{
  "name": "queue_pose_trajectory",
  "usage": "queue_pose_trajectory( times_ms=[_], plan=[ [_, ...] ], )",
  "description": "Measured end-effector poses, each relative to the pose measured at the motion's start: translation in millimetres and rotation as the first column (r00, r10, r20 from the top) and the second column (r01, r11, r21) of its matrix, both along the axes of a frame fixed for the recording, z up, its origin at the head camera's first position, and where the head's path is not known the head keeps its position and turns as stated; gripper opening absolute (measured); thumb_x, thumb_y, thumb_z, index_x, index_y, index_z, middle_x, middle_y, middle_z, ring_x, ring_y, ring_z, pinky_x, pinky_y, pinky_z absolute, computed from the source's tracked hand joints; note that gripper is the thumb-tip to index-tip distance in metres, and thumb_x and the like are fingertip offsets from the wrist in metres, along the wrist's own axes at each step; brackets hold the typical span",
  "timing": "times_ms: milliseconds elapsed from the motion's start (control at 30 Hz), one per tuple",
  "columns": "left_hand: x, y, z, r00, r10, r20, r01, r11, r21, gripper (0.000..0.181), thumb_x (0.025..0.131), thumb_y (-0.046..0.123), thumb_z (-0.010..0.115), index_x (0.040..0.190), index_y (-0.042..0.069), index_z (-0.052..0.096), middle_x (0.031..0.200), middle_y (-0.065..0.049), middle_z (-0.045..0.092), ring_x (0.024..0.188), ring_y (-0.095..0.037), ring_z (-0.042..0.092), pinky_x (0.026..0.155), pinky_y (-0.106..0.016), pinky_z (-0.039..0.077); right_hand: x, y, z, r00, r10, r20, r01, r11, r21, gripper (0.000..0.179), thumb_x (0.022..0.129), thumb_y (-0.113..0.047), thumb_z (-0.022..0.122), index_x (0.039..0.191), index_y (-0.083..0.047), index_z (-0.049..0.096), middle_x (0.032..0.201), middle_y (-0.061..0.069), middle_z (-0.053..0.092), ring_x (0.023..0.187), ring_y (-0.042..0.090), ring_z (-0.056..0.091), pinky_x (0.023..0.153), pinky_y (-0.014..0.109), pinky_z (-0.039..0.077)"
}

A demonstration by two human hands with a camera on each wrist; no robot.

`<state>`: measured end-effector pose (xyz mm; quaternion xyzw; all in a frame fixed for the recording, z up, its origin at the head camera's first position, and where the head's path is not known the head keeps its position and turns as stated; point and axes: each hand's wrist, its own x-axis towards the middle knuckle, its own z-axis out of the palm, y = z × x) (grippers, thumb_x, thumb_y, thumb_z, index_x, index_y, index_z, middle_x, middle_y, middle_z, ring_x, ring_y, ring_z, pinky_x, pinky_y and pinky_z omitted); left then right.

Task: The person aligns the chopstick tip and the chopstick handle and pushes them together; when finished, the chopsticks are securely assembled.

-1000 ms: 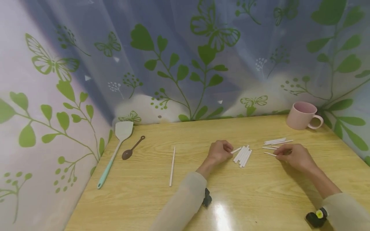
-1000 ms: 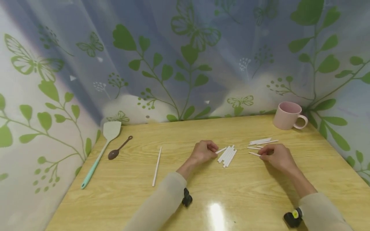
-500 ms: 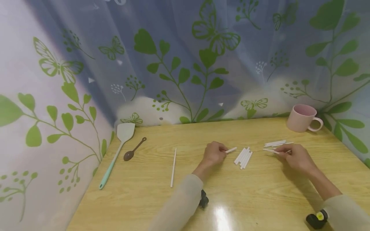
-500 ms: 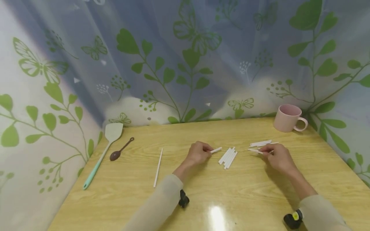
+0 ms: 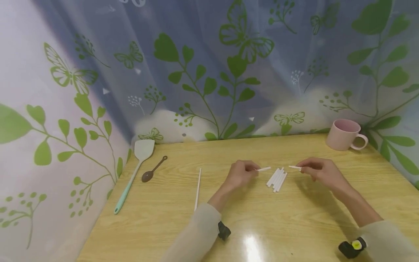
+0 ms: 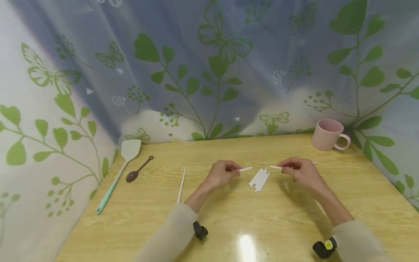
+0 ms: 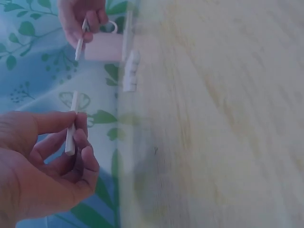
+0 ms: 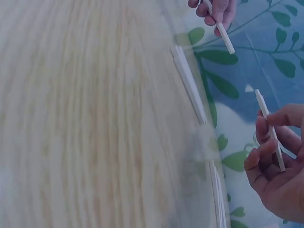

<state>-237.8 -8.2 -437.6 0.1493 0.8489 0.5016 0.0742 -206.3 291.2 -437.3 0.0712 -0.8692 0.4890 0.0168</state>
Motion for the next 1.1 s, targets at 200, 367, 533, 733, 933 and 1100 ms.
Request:
queue_pose_trajectory(
  times_ms=[200,367,533,733,933,1100],
  plan=[
    [10.3,-9.0,7.8,1.000,-0.009,0.013,0.009,0.999,0.043,0.015,0.099,0.014,0.071,0.110,0.016,0.081,0.103,0.001,0.077,0.085,-0.008,0.063,0.070,-0.023,0.051,-0.5,-16.0,3.4,1.000,-0.006,-0.016,0.006,0.999,-0.038,0.032,0.100,-0.026,0.073,0.117,0.001,0.074,0.104,-0.013,0.071,0.083,0.011,0.062,0.065,0.031,0.051],
    [18.2,-24.0,16.9,1.000,-0.005,-0.007,0.005,0.998,0.064,0.014,0.100,0.018,0.071,0.110,0.021,0.081,0.116,0.004,0.076,0.104,-0.015,0.070,0.079,-0.030,0.057,0.1,-26.2,6.1,0.999,0.031,-0.010,-0.032,0.992,-0.126,0.033,0.100,-0.028,0.073,0.116,0.001,0.073,0.101,-0.012,0.072,0.088,0.014,0.065,0.075,0.031,0.054],
    [27.1,-46.3,26.7,1.000,0.011,-0.008,-0.010,0.995,0.095,0.013,0.100,0.023,0.072,0.110,0.023,0.080,0.113,0.006,0.076,0.102,-0.013,0.070,0.080,-0.035,0.060,0.1,-36.4,8.9,0.995,0.099,-0.026,-0.103,0.972,-0.213,0.027,0.101,-0.022,0.072,0.115,0.000,0.072,0.103,-0.003,0.073,0.088,0.018,0.070,0.080,0.032,0.057],
    [36.4,-70.1,36.0,1.000,-0.006,-0.023,0.010,0.982,0.189,0.016,0.099,0.022,0.073,0.113,0.020,0.079,0.104,0.002,0.078,0.094,-0.018,0.074,0.081,-0.044,0.062,0.0,-53.2,16.4,0.988,0.148,-0.050,-0.156,0.935,-0.317,0.019,0.099,-0.013,0.073,0.112,0.001,0.071,0.103,-0.004,0.072,0.086,0.018,0.071,0.081,0.031,0.059],
    [46.3,-90.6,43.9,1.000,-0.012,-0.015,0.015,0.973,0.229,0.020,0.100,0.020,0.071,0.120,0.019,0.077,0.107,-0.002,0.079,0.100,-0.024,0.075,0.080,-0.030,0.061,-0.2,-73.6,25.3,0.978,0.205,-0.045,-0.208,0.910,-0.359,0.019,0.100,-0.013,0.071,0.113,0.000,0.071,0.096,-0.001,0.071,0.083,0.021,0.070,0.082,0.028,0.056],
    [54.1,-103.7,45.4,1.000,-0.010,-0.024,0.015,0.973,0.229,0.020,0.100,0.022,0.071,0.119,0.019,0.077,0.107,-0.007,0.079,0.101,-0.028,0.075,0.082,-0.036,0.062,-0.8,-93.7,29.8,0.971,0.235,-0.038,-0.233,0.899,-0.370,0.022,0.100,-0.016,0.072,0.115,0.000,0.073,0.095,0.002,0.072,0.082,0.025,0.069,0.084,0.033,0.057]
  ],
)
